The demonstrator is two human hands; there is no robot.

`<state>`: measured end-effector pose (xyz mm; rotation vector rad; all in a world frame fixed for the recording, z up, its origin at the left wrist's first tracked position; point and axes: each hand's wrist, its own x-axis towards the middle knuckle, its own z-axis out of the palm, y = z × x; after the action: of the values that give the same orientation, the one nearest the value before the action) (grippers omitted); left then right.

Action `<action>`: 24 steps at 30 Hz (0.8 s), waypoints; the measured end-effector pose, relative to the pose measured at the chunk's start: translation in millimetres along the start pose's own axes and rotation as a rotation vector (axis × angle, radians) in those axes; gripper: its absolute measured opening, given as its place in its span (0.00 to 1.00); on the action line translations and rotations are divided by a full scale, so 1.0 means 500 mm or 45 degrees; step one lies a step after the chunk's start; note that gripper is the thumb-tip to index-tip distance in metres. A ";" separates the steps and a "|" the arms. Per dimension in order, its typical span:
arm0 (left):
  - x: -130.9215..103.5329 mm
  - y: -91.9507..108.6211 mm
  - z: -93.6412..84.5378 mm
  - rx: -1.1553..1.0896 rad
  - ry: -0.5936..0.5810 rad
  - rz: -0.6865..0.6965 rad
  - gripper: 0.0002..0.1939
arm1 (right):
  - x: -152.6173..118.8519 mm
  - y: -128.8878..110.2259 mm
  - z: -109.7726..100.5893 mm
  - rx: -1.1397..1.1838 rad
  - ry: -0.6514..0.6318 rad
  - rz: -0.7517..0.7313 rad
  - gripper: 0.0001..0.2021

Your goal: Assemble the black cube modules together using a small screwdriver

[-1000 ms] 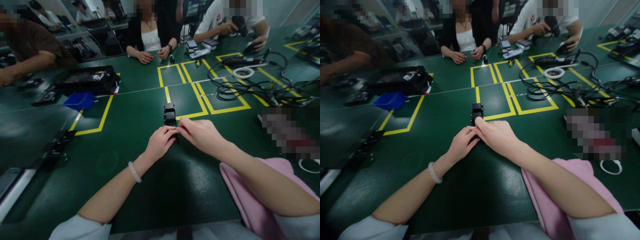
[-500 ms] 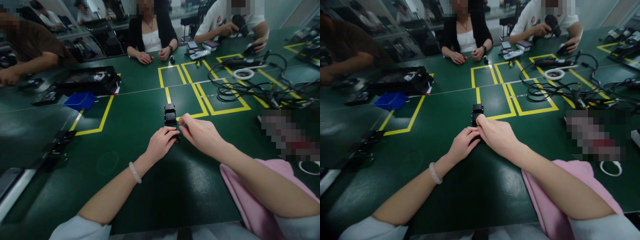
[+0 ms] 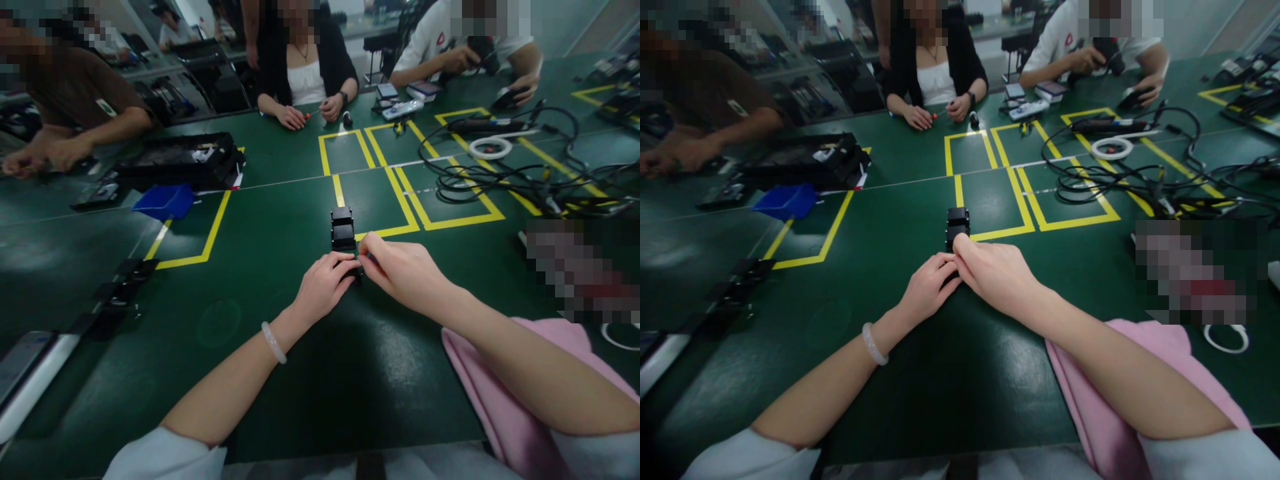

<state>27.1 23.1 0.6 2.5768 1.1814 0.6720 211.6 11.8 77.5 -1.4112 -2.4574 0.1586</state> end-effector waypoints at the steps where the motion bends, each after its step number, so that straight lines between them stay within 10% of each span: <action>1: 0.000 0.000 0.000 0.007 0.000 -0.003 0.14 | 0.000 0.000 0.000 -0.012 -0.005 -0.006 0.12; 24: -0.001 -0.001 0.000 -0.015 -0.004 -0.004 0.14 | -0.002 -0.001 0.000 -0.054 0.033 0.072 0.10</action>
<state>26.5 22.9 0.4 2.5646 1.1768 0.6719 211.7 10.5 77.4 -1.4919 -2.4143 0.1006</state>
